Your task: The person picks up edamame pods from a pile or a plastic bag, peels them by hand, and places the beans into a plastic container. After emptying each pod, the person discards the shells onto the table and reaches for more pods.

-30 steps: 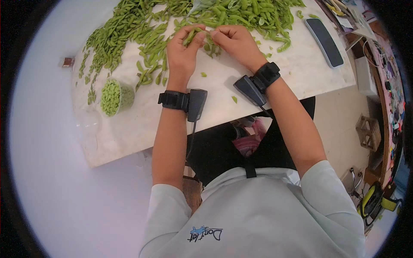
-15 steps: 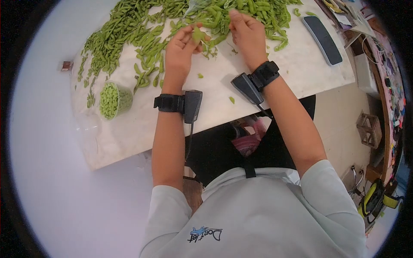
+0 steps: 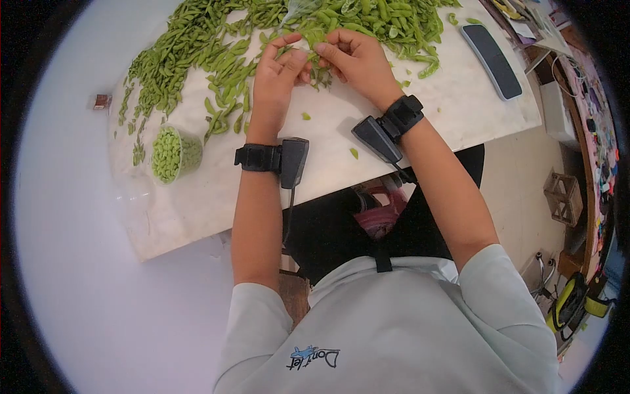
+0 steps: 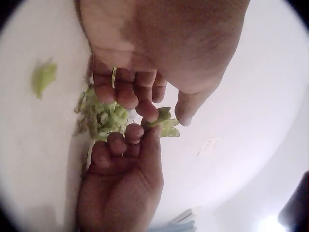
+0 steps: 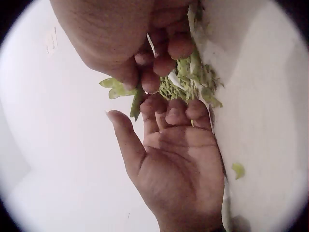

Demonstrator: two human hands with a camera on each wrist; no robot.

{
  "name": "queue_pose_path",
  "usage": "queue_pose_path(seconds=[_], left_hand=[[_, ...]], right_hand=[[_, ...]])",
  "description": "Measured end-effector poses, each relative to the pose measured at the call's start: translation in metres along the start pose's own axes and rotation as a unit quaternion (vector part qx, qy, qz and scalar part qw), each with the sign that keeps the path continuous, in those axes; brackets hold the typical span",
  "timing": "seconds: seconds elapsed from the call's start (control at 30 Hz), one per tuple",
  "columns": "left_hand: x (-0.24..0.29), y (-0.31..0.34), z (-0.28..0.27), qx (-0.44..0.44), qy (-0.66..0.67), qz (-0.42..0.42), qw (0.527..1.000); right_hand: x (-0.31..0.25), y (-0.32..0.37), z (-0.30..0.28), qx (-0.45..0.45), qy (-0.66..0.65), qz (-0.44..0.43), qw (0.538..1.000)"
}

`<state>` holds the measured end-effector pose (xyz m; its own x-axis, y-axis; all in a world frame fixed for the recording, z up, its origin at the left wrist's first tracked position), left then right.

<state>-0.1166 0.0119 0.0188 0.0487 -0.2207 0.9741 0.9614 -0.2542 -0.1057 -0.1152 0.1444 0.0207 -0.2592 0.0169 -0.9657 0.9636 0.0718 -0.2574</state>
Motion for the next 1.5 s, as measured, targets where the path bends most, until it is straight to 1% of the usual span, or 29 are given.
queue_pose_path(seconds=[0.1, 0.17, 0.3, 0.5, 0.57, 0.6, 0.7, 0.8, 0.87, 0.97, 1.07, 1.2, 1.27, 1.3, 1.37, 1.5], left_hand=[[0.000, -0.003, 0.002, -0.021, -0.058, 0.026, 0.998], [-0.004, -0.005, -0.005, 0.002, -0.068, 0.024, 0.997], [0.003, -0.003, -0.012, 0.056, -0.045, 0.046, 0.996], [0.011, 0.000, -0.015, 0.067, -0.066, 0.097, 0.991], [0.012, 0.000, -0.015, 0.075, -0.075, 0.090, 0.990], [0.012, 0.000, -0.014, 0.079, -0.080, 0.087, 0.990], [0.000, -0.003, -0.014, 0.038, -0.036, 0.036, 0.998], [0.001, -0.005, -0.012, 0.027, -0.054, 0.046, 0.997], [0.009, -0.002, -0.007, 0.024, -0.062, 0.077, 0.995], [0.020, 0.003, -0.003, 0.019, -0.087, 0.119, 0.989], [0.026, 0.007, 0.000, 0.026, -0.134, 0.144, 0.980], [0.037, 0.012, 0.005, 0.023, -0.222, 0.189, 0.956], [0.036, 0.013, 0.004, 0.032, -0.220, 0.195, 0.955], [0.037, 0.013, 0.003, 0.039, -0.219, 0.200, 0.954], [0.032, 0.010, 0.002, 0.050, -0.164, 0.173, 0.970], [0.019, 0.004, -0.005, 0.046, -0.050, 0.112, 0.991]], right_hand=[[-0.001, 0.001, 0.000, 0.001, -0.033, 0.003, 0.999], [-0.002, 0.001, 0.002, -0.010, -0.046, 0.010, 0.999], [-0.003, 0.002, 0.007, -0.037, -0.011, 0.012, 0.999], [-0.004, 0.003, 0.015, -0.073, 0.069, -0.006, 0.995], [0.001, 0.001, 0.019, -0.102, 0.104, -0.011, 0.989], [0.000, 0.002, 0.019, -0.100, 0.096, -0.019, 0.990], [-0.004, 0.003, 0.019, -0.095, 0.069, -0.035, 0.992], [-0.007, 0.004, 0.019, -0.099, 0.047, -0.038, 0.993], [-0.008, 0.005, 0.020, -0.112, 0.044, -0.039, 0.992], [-0.008, 0.006, 0.020, -0.120, 0.023, -0.020, 0.992], [0.001, 0.012, 0.023, -0.149, -0.078, 0.094, 0.981], [0.008, 0.014, 0.028, -0.180, -0.174, 0.133, 0.959], [0.010, 0.015, 0.028, -0.181, -0.202, 0.138, 0.953], [0.009, 0.014, 0.028, -0.166, -0.204, 0.143, 0.954], [0.007, 0.014, 0.030, -0.139, -0.211, 0.154, 0.955], [0.004, 0.014, 0.032, -0.136, -0.187, 0.137, 0.963]])
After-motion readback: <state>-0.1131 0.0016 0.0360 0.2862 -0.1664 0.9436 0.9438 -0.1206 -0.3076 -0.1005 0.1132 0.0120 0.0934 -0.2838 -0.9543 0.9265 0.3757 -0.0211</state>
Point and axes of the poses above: each hand's wrist, its own y-axis away from the middle knuckle, its own z-axis out of the palm, x = y × z, the point moved 9 cm from there along -y, towards the middle knuckle, and after that the axes turned 3 degrees about y, right-handed, at the moved point
